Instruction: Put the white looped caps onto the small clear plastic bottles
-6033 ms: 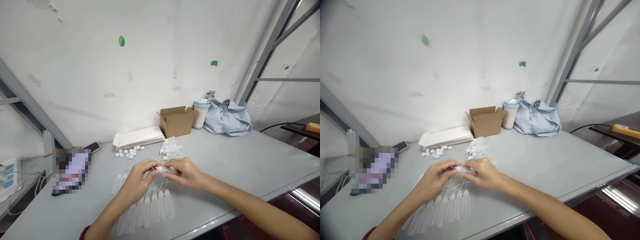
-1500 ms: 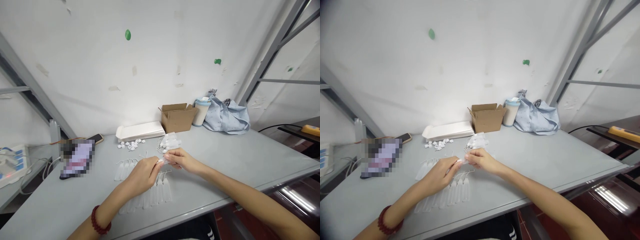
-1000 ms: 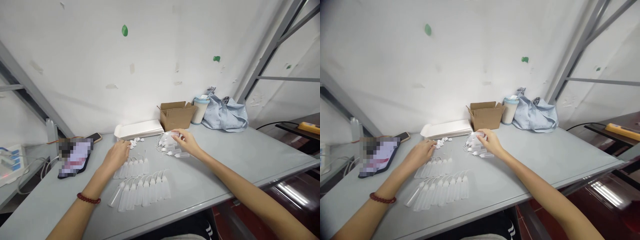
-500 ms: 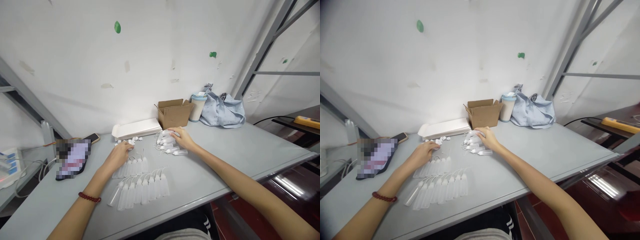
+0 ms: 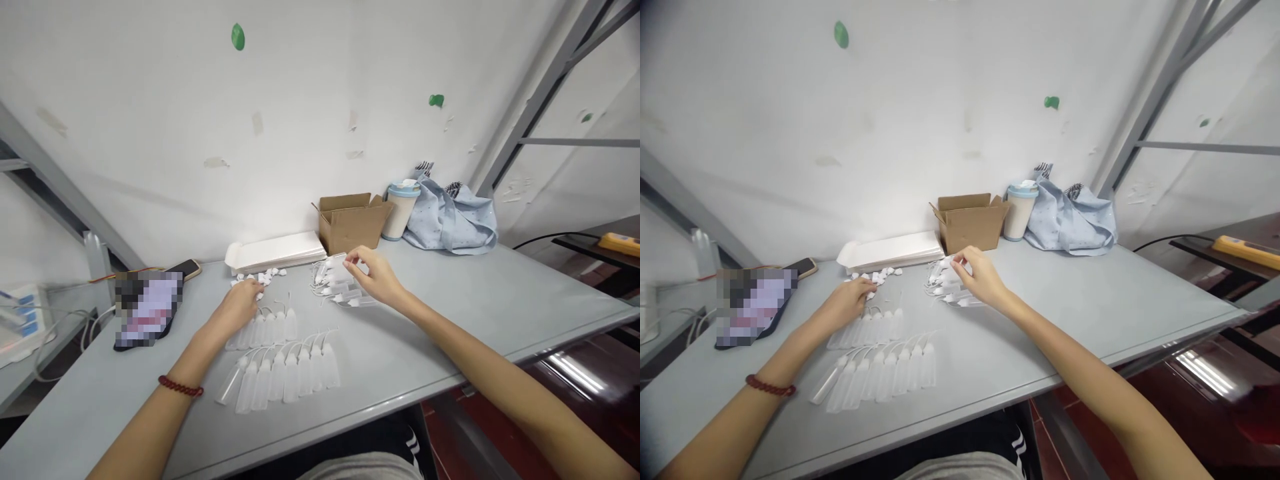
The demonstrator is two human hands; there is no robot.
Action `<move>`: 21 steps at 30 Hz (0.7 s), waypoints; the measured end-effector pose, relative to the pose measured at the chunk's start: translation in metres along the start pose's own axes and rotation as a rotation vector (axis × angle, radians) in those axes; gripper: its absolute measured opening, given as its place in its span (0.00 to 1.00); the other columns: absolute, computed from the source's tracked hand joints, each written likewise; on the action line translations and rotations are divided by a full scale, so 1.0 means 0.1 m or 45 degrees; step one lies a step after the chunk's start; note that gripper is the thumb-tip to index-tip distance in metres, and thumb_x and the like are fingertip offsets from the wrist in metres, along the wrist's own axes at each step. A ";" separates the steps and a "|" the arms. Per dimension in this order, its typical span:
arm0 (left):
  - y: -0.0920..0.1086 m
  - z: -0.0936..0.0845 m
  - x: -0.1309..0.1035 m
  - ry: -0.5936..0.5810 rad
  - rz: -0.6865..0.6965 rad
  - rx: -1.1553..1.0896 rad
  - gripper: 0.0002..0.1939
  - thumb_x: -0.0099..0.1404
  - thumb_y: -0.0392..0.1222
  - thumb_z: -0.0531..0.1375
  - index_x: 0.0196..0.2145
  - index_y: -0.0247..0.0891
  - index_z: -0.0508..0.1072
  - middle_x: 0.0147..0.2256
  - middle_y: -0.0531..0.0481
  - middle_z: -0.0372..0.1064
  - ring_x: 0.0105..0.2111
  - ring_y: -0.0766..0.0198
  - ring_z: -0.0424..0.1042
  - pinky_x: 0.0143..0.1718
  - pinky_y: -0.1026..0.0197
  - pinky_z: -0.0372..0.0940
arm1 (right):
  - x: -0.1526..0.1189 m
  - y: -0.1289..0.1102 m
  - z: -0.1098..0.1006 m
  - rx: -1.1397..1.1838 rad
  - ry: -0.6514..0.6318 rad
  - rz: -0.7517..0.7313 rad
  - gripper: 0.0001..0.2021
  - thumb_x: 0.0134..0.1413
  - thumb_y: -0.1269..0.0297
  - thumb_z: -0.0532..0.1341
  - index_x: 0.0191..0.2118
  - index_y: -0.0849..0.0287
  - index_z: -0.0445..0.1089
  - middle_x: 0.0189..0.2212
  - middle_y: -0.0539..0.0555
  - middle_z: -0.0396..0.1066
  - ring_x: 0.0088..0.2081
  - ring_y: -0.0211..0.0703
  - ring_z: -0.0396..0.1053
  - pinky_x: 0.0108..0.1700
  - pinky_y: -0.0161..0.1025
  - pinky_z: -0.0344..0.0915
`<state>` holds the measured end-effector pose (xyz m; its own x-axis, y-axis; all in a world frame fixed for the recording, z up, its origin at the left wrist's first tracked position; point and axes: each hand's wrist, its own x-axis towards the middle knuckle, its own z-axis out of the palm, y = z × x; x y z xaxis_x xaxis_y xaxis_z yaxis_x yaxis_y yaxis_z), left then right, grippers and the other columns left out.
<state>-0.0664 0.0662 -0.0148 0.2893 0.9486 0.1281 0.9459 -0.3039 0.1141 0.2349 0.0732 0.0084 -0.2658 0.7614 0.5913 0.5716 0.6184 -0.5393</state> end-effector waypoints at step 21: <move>0.14 -0.08 -0.06 0.062 -0.206 -0.057 0.16 0.57 0.38 0.50 0.39 0.30 0.72 0.36 0.38 0.74 0.38 0.50 0.73 0.37 0.56 0.63 | -0.40 -0.60 0.09 0.152 -1.182 -0.175 0.18 0.49 0.71 0.57 0.14 0.62 0.50 0.11 0.41 0.42 0.16 0.26 0.43 0.20 0.30 0.42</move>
<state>-0.0565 0.0556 -0.0063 0.1251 0.9804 0.1520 0.9717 -0.1521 0.1809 0.2044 0.0077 0.0112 -0.8660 0.4990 -0.0315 0.4195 0.6909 -0.5887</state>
